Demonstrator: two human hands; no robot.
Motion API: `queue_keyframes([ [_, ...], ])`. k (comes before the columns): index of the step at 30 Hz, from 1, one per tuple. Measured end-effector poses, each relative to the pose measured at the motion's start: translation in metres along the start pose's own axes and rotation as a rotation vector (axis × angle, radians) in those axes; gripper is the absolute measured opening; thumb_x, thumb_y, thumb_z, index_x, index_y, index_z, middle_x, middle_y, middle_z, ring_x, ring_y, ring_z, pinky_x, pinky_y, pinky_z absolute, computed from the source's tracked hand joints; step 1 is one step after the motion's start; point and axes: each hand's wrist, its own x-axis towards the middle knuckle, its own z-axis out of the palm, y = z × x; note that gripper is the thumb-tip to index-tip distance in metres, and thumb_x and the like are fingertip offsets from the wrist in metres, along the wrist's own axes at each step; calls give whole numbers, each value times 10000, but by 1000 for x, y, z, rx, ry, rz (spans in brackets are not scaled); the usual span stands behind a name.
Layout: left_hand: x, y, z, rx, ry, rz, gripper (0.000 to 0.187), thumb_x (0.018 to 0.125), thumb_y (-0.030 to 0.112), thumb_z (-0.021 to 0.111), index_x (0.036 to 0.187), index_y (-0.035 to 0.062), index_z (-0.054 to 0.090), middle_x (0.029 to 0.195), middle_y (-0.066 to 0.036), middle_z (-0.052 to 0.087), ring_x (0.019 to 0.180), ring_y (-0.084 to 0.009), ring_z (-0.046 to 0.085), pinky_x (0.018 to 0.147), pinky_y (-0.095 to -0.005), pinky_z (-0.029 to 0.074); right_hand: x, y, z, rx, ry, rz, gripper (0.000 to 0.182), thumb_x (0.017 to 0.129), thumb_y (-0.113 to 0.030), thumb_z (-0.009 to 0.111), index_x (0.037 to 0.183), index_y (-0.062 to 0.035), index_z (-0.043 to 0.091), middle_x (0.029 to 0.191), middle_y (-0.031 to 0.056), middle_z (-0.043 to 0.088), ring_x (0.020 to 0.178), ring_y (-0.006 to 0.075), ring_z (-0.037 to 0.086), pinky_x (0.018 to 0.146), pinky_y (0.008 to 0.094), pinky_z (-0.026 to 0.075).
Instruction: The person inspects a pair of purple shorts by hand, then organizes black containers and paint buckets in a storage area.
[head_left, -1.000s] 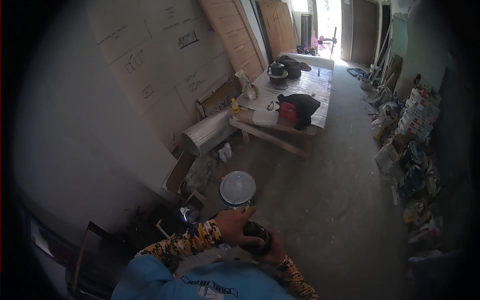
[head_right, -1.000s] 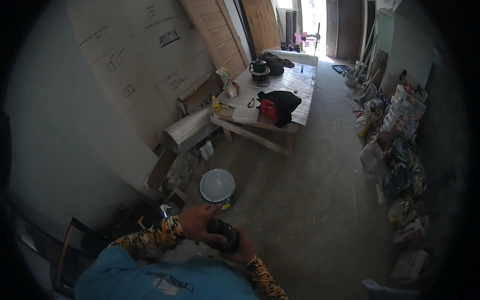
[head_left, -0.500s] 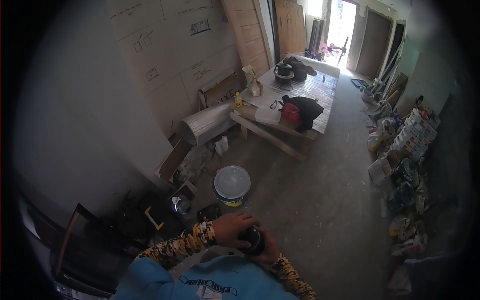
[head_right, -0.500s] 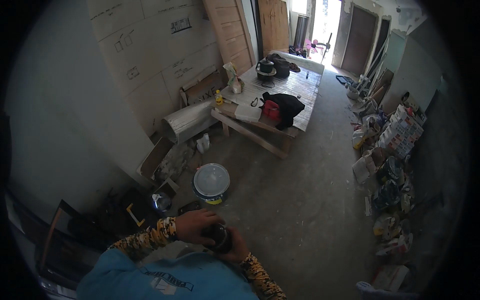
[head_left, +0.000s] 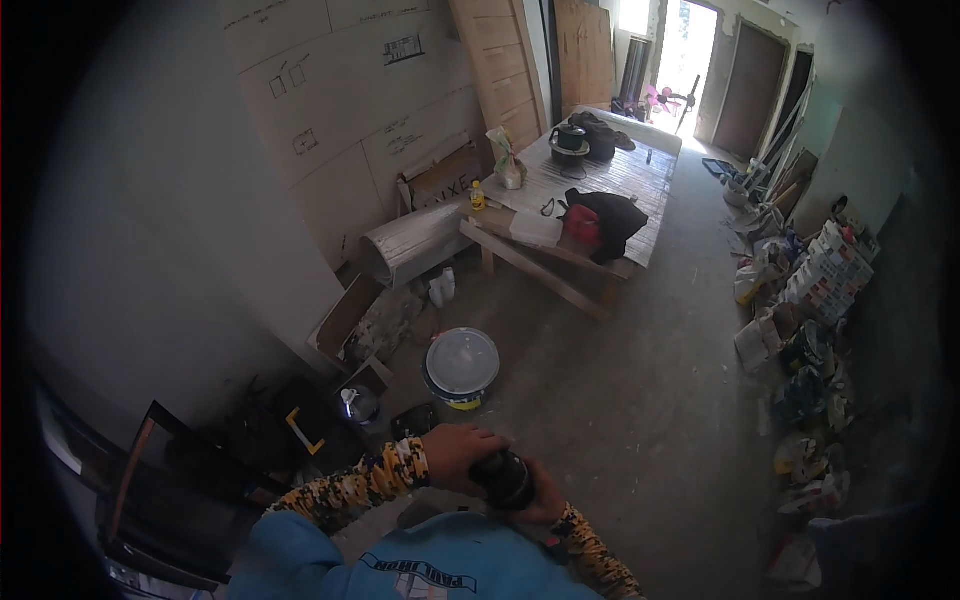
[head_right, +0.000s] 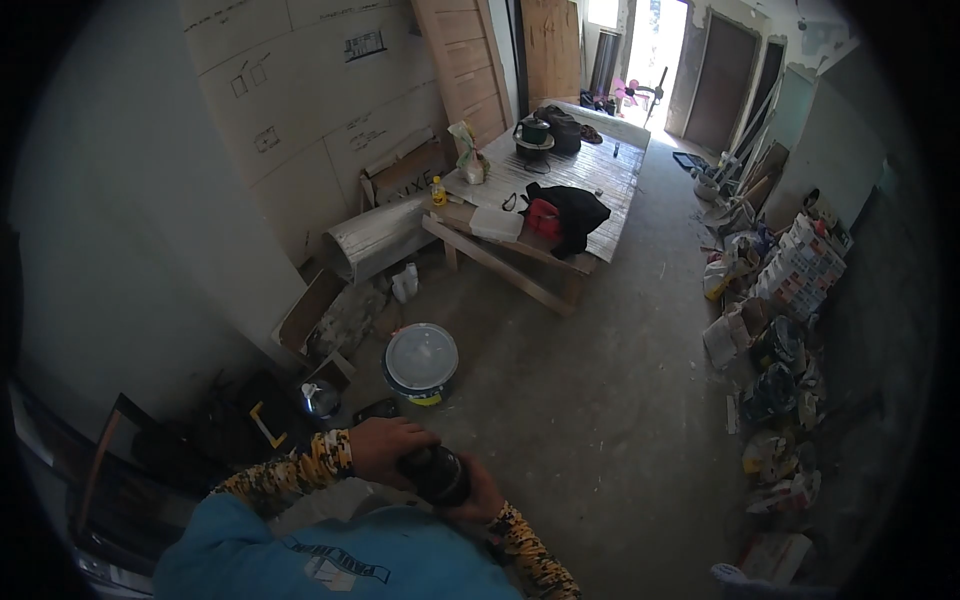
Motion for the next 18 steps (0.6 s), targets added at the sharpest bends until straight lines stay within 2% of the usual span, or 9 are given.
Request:
queue_keyframes([
  [1,-1,1,0,1,1,0,742,648,369,819,1239,71,484,1095,-137,599,996,-331,617,837,-414,509,1,-7,-1,-1,0,-1,892,575,-272,891,1275,-2,408,1225,175,529,1148,267,550,966,402,454],
  [3,-4,1,2,-199,139,-28,804,649,372,820,1292,73,443,1129,-147,596,1033,-324,611,867,-408,506,1,-21,-4,32,57,15,863,570,-251,890,1251,0,421,1205,167,550,1126,254,567,951,398,464],
  [6,-6,-5,9,-308,92,-72,832,667,339,817,1332,70,394,1161,-156,588,1065,-321,605,894,-405,500,-3,-10,-10,164,84,20,841,568,-235,887,1234,-2,429,1173,155,580,1091,243,590,929,394,479],
  [12,-4,-2,24,-358,231,-41,754,712,226,797,1326,61,392,1183,-169,565,1109,-327,581,920,-407,484,-4,-9,-15,168,81,24,836,560,-226,889,1219,5,430,1150,156,597,1071,238,603,915,388,487],
  [18,-3,-13,22,-396,151,37,713,732,189,774,1323,51,400,1175,-174,563,1109,-319,581,926,-393,480,-9,-15,-14,117,74,68,856,548,-254,895,1214,12,427,1155,171,592,1077,246,599,924,395,482],
])
